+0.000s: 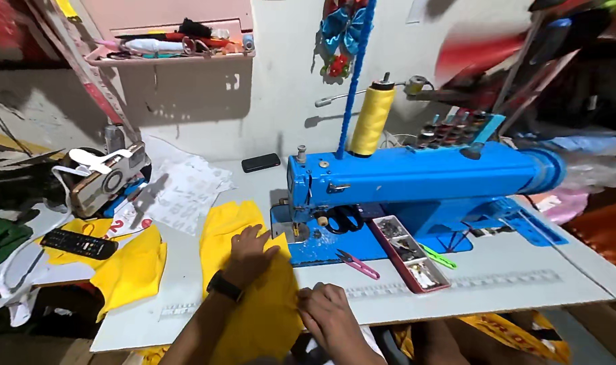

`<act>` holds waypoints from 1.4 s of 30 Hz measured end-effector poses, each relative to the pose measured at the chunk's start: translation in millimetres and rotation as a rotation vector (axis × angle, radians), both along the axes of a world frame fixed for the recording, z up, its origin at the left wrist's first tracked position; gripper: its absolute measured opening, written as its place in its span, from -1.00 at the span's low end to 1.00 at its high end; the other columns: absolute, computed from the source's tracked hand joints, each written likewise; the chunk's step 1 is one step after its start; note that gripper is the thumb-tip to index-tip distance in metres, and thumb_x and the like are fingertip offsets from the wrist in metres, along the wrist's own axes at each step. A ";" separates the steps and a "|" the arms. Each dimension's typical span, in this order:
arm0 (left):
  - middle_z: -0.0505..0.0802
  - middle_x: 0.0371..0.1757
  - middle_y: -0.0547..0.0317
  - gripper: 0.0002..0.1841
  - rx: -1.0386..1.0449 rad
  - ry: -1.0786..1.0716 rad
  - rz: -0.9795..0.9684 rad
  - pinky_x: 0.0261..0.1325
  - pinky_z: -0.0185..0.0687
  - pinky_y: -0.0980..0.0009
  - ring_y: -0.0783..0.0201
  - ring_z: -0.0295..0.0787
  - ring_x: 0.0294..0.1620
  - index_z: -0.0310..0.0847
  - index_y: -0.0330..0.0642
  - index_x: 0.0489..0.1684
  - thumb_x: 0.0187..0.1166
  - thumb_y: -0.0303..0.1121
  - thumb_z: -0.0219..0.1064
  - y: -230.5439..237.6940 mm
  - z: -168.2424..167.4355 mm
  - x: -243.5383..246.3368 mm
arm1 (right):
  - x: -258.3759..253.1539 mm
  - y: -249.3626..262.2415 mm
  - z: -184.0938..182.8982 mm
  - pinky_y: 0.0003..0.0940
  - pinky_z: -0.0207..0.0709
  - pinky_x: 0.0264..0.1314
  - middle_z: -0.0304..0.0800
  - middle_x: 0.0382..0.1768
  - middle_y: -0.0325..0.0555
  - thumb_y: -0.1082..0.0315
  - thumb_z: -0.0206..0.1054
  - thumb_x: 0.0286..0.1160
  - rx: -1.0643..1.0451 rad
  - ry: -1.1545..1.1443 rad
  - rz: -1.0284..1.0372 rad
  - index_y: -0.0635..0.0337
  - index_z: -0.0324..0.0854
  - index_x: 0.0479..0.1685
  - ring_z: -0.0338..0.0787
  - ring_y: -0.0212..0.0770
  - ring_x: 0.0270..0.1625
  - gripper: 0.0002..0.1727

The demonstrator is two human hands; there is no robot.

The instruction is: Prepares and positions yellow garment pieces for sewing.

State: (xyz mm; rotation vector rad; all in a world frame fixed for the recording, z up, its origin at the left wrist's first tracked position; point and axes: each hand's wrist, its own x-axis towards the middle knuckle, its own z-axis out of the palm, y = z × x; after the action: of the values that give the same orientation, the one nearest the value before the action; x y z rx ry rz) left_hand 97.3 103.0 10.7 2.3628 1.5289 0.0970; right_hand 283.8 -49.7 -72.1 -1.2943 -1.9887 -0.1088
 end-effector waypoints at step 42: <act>0.79 0.36 -0.14 -0.72 0.077 -0.421 -0.167 0.49 0.57 0.04 -0.07 0.69 0.45 0.86 -0.28 -0.04 0.68 -0.26 0.29 -51.0 -28.7 20.0 | 25.0 -7.1 41.5 -0.67 0.46 -0.45 0.59 -0.50 -0.37 0.32 0.20 0.58 -0.593 0.772 -0.014 0.19 0.57 -0.18 0.55 -0.60 -0.51 -0.87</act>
State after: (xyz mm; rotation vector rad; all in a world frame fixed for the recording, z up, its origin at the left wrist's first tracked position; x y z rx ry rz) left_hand 117.3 52.0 -18.0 2.3246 1.1429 0.5828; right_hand 308.8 -56.8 -30.7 -1.4046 -1.3614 0.9018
